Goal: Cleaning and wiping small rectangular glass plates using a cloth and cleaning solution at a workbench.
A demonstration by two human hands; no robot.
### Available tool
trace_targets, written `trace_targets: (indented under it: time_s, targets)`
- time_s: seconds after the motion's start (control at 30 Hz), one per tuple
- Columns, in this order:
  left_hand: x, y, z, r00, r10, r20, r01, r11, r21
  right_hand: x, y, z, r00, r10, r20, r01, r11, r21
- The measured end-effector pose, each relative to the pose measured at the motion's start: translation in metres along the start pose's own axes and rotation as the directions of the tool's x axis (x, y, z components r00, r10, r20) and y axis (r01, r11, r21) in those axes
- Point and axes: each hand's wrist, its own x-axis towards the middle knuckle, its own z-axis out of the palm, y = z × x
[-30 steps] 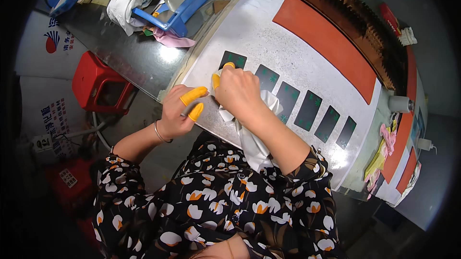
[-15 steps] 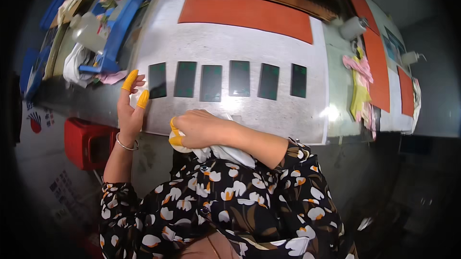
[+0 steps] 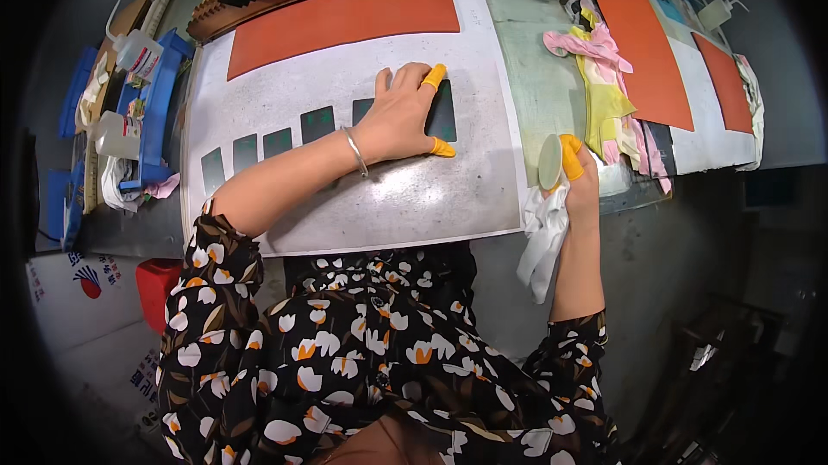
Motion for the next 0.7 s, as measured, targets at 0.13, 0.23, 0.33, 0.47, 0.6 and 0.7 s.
trace_targets:
  time_s: [0.13, 0.23, 0.33, 0.47, 0.6, 0.7]
  targets:
    - [0.002, 0.004, 0.002, 1.000, -0.009, 0.000, 0.009, 0.995, -0.101, 0.000, 0.005, -0.001, 0.999, -0.039, -0.037, 0.036, 0.997, -0.064]
    - [0.003, 0.005, -0.004, 0.998, 0.052, 0.018, -0.053, 0.999, 0.013, -0.004, 0.003, 0.004, 0.999, -0.028, -0.036, 0.026, 0.999, -0.045]
    - [-0.001, 0.012, -0.005, 0.971, 0.225, -0.077, -0.215, 0.969, 0.120, -0.002, 0.003, 0.003, 0.999, -0.031, 0.009, 0.031, 0.999, -0.023]
    - [-0.008, 0.023, -0.008, 0.952, 0.217, -0.216, -0.217, 0.976, 0.024, -0.005, 0.003, 0.006, 0.999, -0.042, -0.006, 0.042, 0.998, -0.036]
    - [-0.006, 0.011, 0.006, 0.913, 0.168, -0.373, -0.294, 0.904, -0.312, -0.007, 0.003, 0.005, 0.999, -0.034, -0.003, 0.034, 0.999, -0.033]
    - [-0.018, -0.001, 0.008, 0.969, 0.082, -0.232, -0.177, 0.888, -0.424, -0.004, 0.007, 0.001, 0.999, -0.032, -0.028, 0.029, 0.992, -0.122]
